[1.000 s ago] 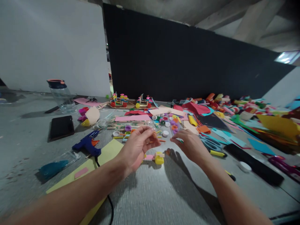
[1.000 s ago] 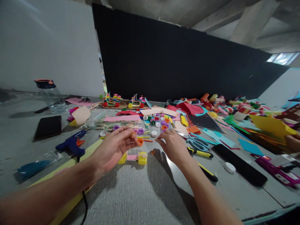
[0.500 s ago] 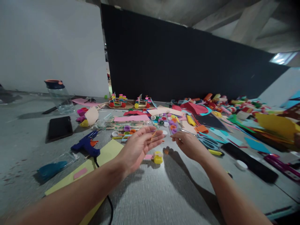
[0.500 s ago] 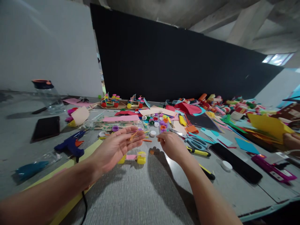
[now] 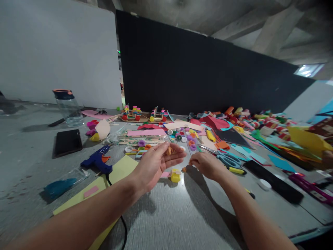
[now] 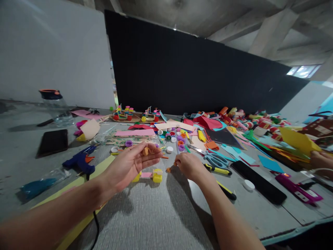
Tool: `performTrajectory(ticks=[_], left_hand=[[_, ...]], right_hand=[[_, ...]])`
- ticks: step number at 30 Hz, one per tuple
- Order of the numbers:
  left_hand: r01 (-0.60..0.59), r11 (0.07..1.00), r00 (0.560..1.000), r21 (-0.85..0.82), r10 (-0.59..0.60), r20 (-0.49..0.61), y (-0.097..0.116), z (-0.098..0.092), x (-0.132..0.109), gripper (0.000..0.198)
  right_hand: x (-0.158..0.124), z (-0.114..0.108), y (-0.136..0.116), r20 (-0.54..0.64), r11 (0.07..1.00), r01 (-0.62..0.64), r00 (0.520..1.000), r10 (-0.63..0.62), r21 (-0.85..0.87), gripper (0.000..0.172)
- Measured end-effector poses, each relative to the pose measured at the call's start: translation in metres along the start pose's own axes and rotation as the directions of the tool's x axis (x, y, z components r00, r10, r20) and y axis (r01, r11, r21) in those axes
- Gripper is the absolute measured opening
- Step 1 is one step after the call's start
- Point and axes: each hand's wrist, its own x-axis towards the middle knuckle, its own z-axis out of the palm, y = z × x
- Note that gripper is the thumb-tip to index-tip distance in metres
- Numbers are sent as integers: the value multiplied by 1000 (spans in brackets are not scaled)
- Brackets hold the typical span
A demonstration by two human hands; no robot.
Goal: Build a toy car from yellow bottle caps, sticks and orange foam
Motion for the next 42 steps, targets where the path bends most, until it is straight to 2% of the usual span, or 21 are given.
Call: performTrajectory(ticks=[6,14,19,23,26,32,36,42], left_hand=[[2,999,1000,-34,-2,-21,-2,0,-1,34],[-5,998,999,-66,2,-46,-1,1,0,28],[-13,997,999,-76,10,-45,-1,-2,1,33],[-14,997,1000,-77,13,-19,-2,-2,1,30],[-27,997,1000,-76,27,-13,-2,-1,-1,24],[-53,998,999,-33,53,4,-2,-2,-2,12],[-53,999,998,-8,54,20,-3,-4,0,13],[-9,1000,1000,-2,9,19,-1,-3,-1,15]], right_hand=[[-1,1,-1,26,1000,-19,999,19,-17,22],[1,10,10,-28,995,82,996,-81,63,21],[-2,7,11,-136,990,99,987,-85,103,19],[-9,-10,-1,-301,989,61,953,-18,133,20],[-14,-19,-11,-351,984,68,936,-7,162,18],[-7,-5,-8,-202,985,40,979,-6,167,21],[4,8,-1,-99,989,-8,995,23,147,24],[5,17,3,-76,993,-46,996,54,106,25]])
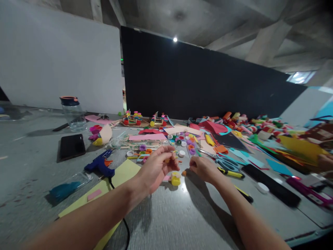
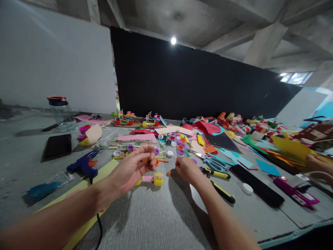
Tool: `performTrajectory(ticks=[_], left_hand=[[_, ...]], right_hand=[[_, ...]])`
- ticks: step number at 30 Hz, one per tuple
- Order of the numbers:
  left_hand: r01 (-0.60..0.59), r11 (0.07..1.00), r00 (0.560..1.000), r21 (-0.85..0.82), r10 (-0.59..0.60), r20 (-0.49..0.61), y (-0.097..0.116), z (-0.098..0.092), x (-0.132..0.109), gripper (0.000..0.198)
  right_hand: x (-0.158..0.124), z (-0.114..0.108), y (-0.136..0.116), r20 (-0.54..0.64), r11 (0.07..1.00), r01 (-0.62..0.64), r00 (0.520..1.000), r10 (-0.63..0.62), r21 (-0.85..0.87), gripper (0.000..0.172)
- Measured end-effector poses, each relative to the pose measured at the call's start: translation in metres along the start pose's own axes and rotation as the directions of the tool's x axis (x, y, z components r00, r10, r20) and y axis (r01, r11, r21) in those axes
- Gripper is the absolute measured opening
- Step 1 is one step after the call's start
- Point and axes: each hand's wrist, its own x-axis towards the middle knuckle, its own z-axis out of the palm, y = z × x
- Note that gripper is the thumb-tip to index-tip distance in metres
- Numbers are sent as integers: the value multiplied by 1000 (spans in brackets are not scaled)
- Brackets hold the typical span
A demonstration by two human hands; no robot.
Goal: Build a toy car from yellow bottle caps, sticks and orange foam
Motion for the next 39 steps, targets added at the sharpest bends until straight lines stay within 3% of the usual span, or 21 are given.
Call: performTrajectory(ticks=[8,13,20,24,29,33,39], left_hand=[[27,999,999,-25,-26,28,1,-4,4,11],[27,998,997,-52,-23,75,-1,-5,4,23],[68,996,991,-57,-61,119,-1,-7,2,13],[114,992,984,-53,-105,146,-1,-7,3,10],[121,991,987,-57,-113,117,-4,-4,3,24],[126,986,991,-106,-120,62,-7,3,2,31],[121,966,992,-230,-126,-10,-10,11,-3,35]], right_hand=[[-2,-1,0,-56,1000,15,998,-16,-27,24],[-1,0,0,-84,1000,16,996,-16,-3,24],[-2,0,-1,-257,980,155,959,-119,123,21],[-12,-9,-15,-488,918,333,851,-195,214,17],[-35,-22,-46,-726,788,580,630,-275,205,23],[-44,-22,-59,-776,722,684,508,-374,100,23],[-40,-15,-53,-800,744,666,419,-430,-52,18]])
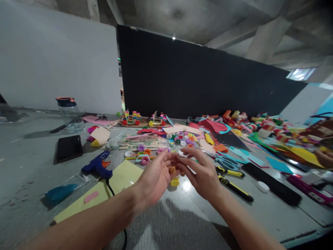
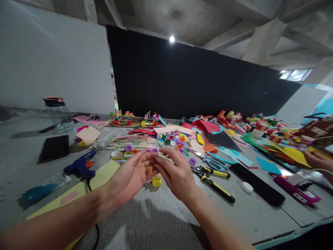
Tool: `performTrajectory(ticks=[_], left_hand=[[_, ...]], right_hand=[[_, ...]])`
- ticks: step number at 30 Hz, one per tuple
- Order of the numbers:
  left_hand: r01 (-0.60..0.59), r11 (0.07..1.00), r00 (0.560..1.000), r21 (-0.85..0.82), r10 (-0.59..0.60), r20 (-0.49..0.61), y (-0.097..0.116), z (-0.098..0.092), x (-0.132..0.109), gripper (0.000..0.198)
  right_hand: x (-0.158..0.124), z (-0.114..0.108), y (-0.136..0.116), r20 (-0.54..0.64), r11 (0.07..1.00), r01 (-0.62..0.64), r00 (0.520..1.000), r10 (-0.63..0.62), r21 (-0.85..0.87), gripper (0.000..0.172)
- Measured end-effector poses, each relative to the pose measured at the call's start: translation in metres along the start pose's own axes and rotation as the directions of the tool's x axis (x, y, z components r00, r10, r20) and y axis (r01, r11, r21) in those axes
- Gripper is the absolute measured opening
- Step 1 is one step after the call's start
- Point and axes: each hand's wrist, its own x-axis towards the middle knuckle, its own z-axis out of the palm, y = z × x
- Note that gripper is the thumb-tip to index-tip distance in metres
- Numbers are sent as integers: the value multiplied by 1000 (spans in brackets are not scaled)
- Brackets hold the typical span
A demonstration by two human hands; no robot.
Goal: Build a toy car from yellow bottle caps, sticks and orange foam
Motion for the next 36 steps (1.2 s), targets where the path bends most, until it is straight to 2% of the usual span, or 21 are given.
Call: performTrajectory(ticks=[4,10,13,17,21,27,30,33,36], left_hand=[[-7,999,1000,-34,8,10,2,4,-4,41],[-23,999,999,-31,24,24,4,7,-7,44],[-5,1000,999,-15,6,53,1,6,-8,45],[37,999,997,-3,-37,61,-2,5,-6,45],[42,999,997,-35,-39,62,3,5,-4,50],[-20,997,1000,-69,22,17,6,5,-6,64],[22,998,999,-63,-19,41,3,6,-8,64],[40,997,997,-64,-35,70,2,9,-11,62],[-14,996,1000,-87,14,1,6,12,-13,70]], right_hand=[[-1,-1,2,-46,998,20,999,-23,-66,20],[3,-3,-4,-87,998,18,996,-23,-55,18],[7,-1,-4,-76,998,-18,997,14,-53,21],[8,0,-4,-58,999,-39,998,39,-13,10],[6,0,-10,-66,999,-27,997,30,41,12],[5,9,-26,104,989,123,986,-131,80,34],[6,9,-29,193,989,140,973,-130,-41,40],[6,8,-31,224,973,149,969,-107,-177,45],[8,10,-34,263,964,243,942,-207,-112,49]])
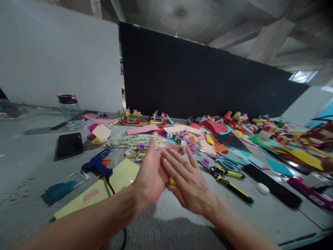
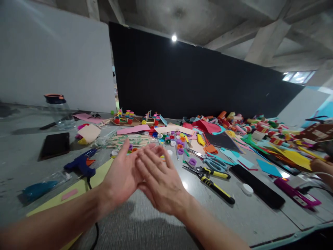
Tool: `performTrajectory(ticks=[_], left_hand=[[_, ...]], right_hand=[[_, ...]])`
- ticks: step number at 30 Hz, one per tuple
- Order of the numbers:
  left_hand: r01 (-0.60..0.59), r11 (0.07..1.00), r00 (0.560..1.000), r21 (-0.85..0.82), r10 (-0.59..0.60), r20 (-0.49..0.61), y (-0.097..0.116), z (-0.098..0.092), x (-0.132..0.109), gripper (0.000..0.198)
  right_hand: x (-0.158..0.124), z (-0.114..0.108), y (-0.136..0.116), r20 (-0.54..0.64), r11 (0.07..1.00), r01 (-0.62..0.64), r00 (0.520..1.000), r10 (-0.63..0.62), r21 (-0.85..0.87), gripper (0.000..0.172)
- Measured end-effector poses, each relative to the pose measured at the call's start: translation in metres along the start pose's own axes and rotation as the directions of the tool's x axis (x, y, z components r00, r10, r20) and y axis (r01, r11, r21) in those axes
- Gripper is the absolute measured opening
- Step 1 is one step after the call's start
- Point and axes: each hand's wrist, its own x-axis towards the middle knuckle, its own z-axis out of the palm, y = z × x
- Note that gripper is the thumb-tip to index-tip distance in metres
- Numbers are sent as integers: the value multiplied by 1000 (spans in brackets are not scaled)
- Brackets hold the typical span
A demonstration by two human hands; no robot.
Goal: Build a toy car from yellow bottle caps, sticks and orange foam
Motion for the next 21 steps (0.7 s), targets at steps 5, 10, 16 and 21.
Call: performTrajectory(ticks=[5,10,16,21], left_hand=[[80,997,996,-1,-80,36,3,0,-3,80],[-71,997,995,-24,73,68,8,0,-5,83],[47,999,989,-17,-45,143,8,3,-8,86],[-14,1000,990,-1,14,141,9,3,-11,83]], right_hand=[[4,5,1,18,999,-22,1000,21,23,72],[1,5,1,47,995,59,997,-63,83,73],[-1,4,1,5,997,-76,997,76,15,76],[-1,4,-2,12,995,60,998,-61,77,82]])
